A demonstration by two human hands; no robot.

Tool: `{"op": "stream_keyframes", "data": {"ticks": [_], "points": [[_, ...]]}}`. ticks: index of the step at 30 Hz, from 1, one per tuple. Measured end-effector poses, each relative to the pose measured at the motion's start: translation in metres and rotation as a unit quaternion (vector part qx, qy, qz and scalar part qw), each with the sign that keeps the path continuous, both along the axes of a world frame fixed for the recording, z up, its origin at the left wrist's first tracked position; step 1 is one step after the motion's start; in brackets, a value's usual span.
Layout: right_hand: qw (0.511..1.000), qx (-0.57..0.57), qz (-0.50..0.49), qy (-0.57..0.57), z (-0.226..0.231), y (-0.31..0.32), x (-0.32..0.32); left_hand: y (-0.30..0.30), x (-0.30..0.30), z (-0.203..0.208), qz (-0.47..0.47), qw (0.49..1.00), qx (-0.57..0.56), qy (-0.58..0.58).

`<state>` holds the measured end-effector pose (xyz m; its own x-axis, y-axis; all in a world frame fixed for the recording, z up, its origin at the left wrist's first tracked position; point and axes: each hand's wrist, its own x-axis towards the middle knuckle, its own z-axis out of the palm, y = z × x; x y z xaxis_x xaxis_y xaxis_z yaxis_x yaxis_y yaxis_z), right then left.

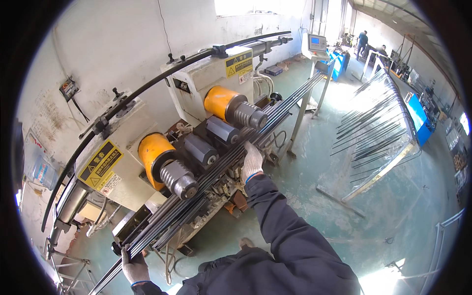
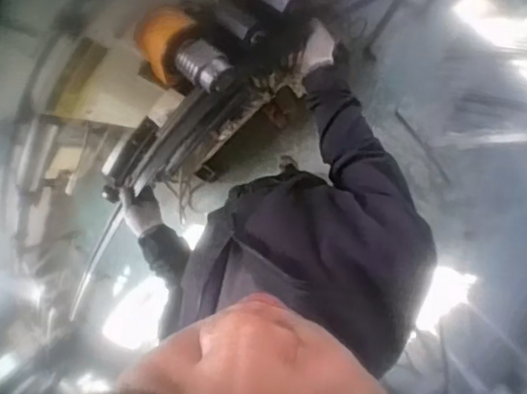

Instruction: The person repeatedly picks up straight metal rods, feeds them into a bending machine, and removes the bent rods. The bent rods are placed onto a nearby rack. The person wears gloves and uses both hands to handle the rods and operate the machine.

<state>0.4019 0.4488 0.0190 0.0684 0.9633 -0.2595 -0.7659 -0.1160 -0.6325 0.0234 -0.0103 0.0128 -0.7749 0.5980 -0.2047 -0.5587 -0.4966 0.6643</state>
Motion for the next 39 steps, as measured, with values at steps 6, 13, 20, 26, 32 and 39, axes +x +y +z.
{"op": "stream_keyframes", "data": {"ticks": [6,13,20,26,32,39], "points": [[0.993,-0.042,0.078,-0.079,-0.02,0.036,-0.013,0.054,0.008,-0.016,0.007,0.999,-0.034,-0.038],[0.993,0.039,0.105,-0.044,-0.083,0.075,-0.017,0.074,0.017,0.0,-0.079,0.995,-0.039,-0.047],[0.915,0.282,0.029,-0.287,-0.233,0.183,-0.027,0.021,-0.027,0.006,0.096,0.985,-0.133,-0.044],[0.957,0.116,0.047,-0.263,-0.158,0.128,-0.018,-0.013,-0.051,0.014,0.106,0.984,-0.142,0.009],[0.837,0.185,0.053,-0.512,-0.086,0.063,-0.027,0.036,-0.001,0.032,-0.036,0.99,0.022,-0.133],[0.937,0.159,0.014,-0.312,-0.075,0.075,-0.033,0.062,0.02,0.024,-0.131,0.986,0.062,-0.083]]}}
